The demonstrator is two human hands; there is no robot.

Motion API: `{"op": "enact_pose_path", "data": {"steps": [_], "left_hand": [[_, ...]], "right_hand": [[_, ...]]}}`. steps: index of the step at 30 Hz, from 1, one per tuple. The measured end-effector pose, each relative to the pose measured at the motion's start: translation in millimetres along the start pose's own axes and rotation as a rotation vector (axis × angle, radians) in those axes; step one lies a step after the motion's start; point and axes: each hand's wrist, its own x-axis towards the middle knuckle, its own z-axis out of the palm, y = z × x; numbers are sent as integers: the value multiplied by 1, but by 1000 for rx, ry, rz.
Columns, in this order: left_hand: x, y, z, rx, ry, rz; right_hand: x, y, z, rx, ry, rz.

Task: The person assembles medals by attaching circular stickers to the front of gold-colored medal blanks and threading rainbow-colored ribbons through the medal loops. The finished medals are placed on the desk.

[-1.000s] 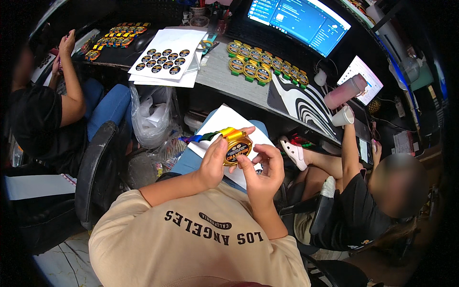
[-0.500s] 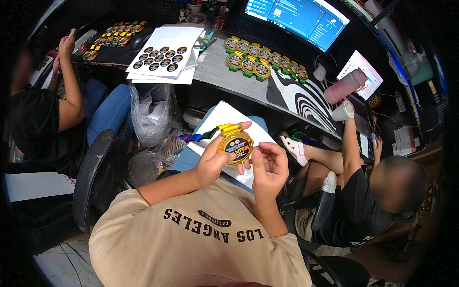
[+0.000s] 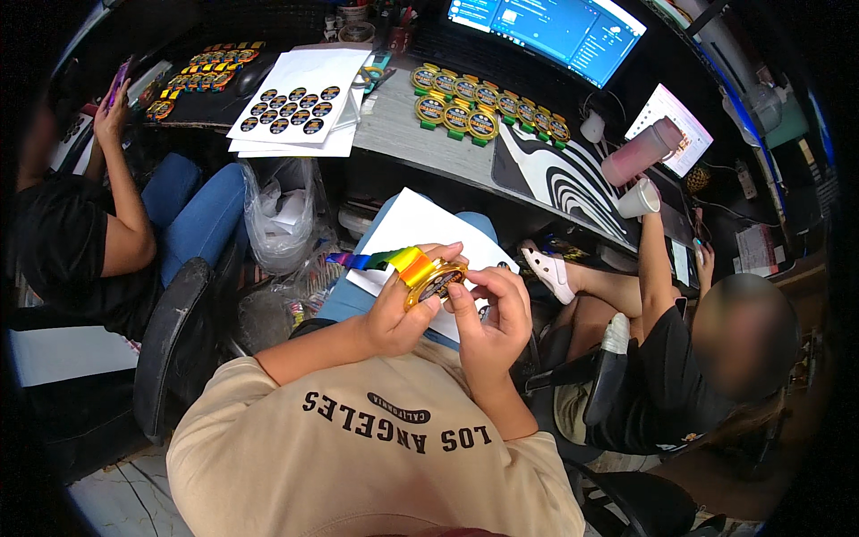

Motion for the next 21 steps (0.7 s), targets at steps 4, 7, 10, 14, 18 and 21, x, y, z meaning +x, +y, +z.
{"op": "enact_pose_path", "data": {"steps": [4,7,10,14,18,21], "left_hand": [[0,-5,1,77,19,138],[1,-5,-1,170,-12,239],[2,-5,-3,230,-43,296],[4,-3,-5,269,-72,346],[5,-3,-5,254,-92,358],[5,-3,-5,256,-94,363]], "right_hand": [[-2,-4,1,7,3,-21],[-2,-5,1,73,0,6],[-1,-6,-1,122,-18,30],[-1,-7,-5,105,-46,29],[0,-8,-8,68,-72,43],[2,-9,-9,85,-87,41]]}}
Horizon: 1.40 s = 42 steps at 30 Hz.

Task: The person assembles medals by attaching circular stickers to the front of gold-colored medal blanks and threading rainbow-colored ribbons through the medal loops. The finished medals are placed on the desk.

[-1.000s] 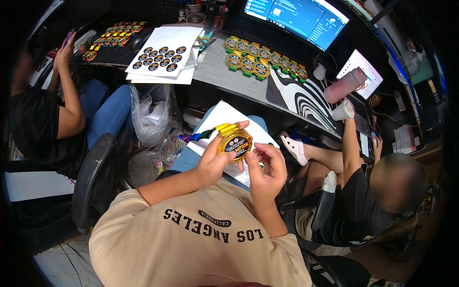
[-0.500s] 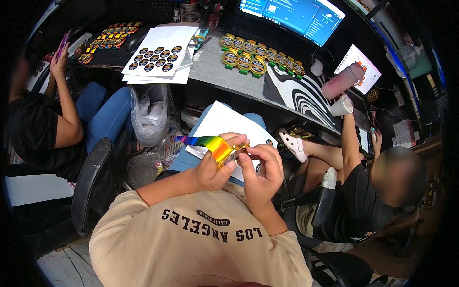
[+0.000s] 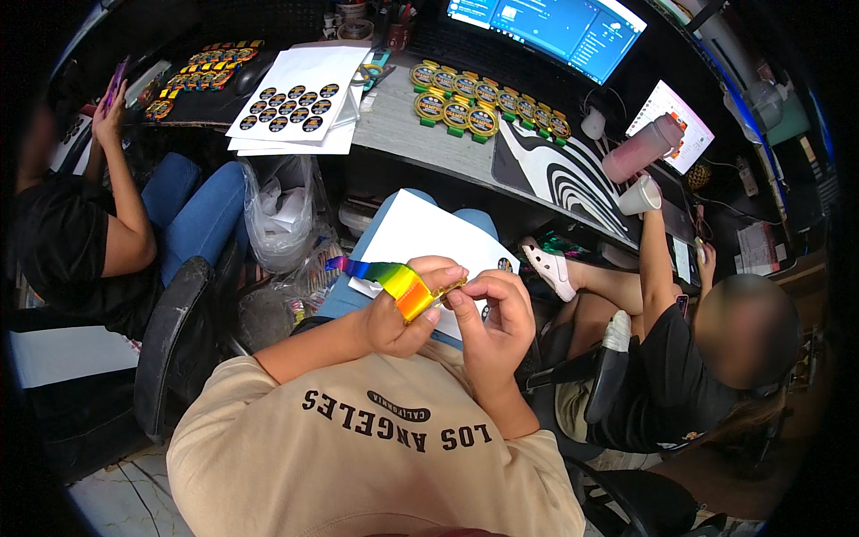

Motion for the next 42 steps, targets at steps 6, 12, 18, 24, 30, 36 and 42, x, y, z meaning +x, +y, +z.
{"op": "enact_pose_path", "data": {"steps": [6,12,18,24,30,36,42], "left_hand": [[-4,-2,0,-8,-65,-68],[-3,-5,5,-123,70,-194],[-2,-4,2,-134,37,-231],[4,3,-2,-373,72,-481],[16,3,-5,-709,232,-749],[23,9,-11,-887,197,-872],[30,15,-8,-861,214,-915]], "right_hand": [[0,2,-1,14,-41,80],[-7,7,4,-109,6,-46],[-6,-1,9,83,124,130],[4,-5,-9,-220,-45,57],[5,-7,-23,42,50,198],[9,-9,-40,168,-16,118],[5,-7,-38,380,-64,362]]}}
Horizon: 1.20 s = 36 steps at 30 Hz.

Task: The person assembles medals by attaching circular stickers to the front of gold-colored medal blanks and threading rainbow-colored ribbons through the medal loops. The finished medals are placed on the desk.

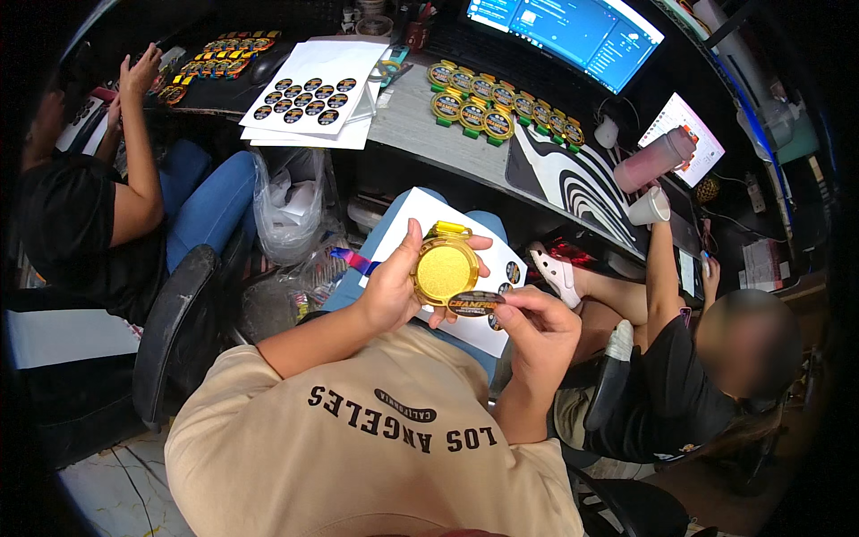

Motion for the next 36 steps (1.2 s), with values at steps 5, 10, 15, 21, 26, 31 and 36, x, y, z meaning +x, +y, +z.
{"op": "enact_pose_path", "data": {"steps": [5,10,15,21,26,31,36], "left_hand": [[-1,1,-2,-76,-32,-59],[-1,0,-3,-88,-44,-103],[-1,-1,-1,-100,-26,-112],[-2,-3,0,-109,-4,-111],[-2,-4,0,-96,-7,-96],[-2,-3,0,-94,-19,-92],[-3,-4,0,-72,-19,-79]], "right_hand": [[5,6,11,111,18,65],[8,6,20,60,50,119],[7,9,26,25,82,113],[5,13,27,-19,77,94],[4,15,28,-5,65,66],[4,15,28,-27,73,60],[4,15,29,-34,77,57]]}}
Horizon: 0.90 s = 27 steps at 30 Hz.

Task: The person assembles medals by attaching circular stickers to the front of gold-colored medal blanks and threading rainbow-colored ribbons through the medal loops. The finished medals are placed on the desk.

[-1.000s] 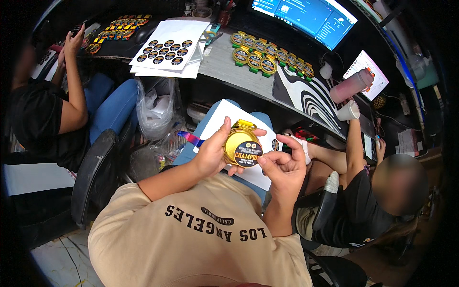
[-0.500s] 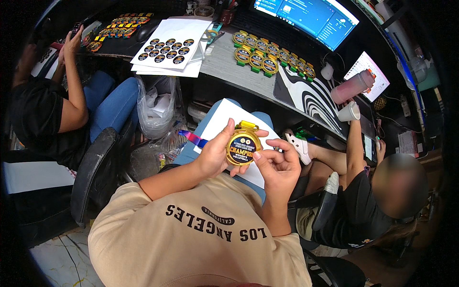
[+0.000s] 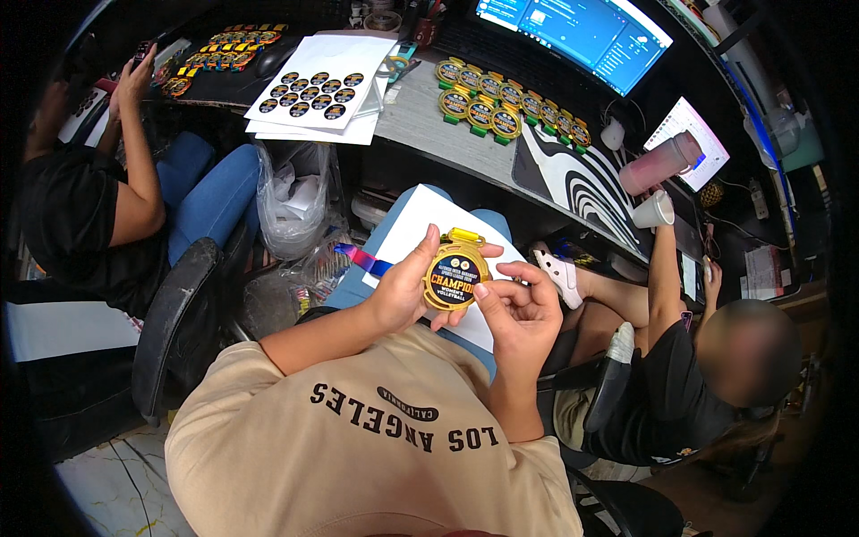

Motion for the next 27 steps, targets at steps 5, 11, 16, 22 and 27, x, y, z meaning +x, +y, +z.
{"op": "enact_pose_path", "data": {"steps": [5,11,16,22,27], "left_hand": [[0,0,0,17,-17,10],[-1,0,1,27,-17,8],[-1,0,1,52,-24,23],[0,-2,1,90,-33,52],[0,-4,-3,148,-63,74]], "right_hand": [[-1,0,0,-16,5,-4],[0,1,1,-14,8,-16],[0,2,0,-37,5,-30],[0,2,1,-27,19,-18],[0,3,1,-41,17,-35]]}}
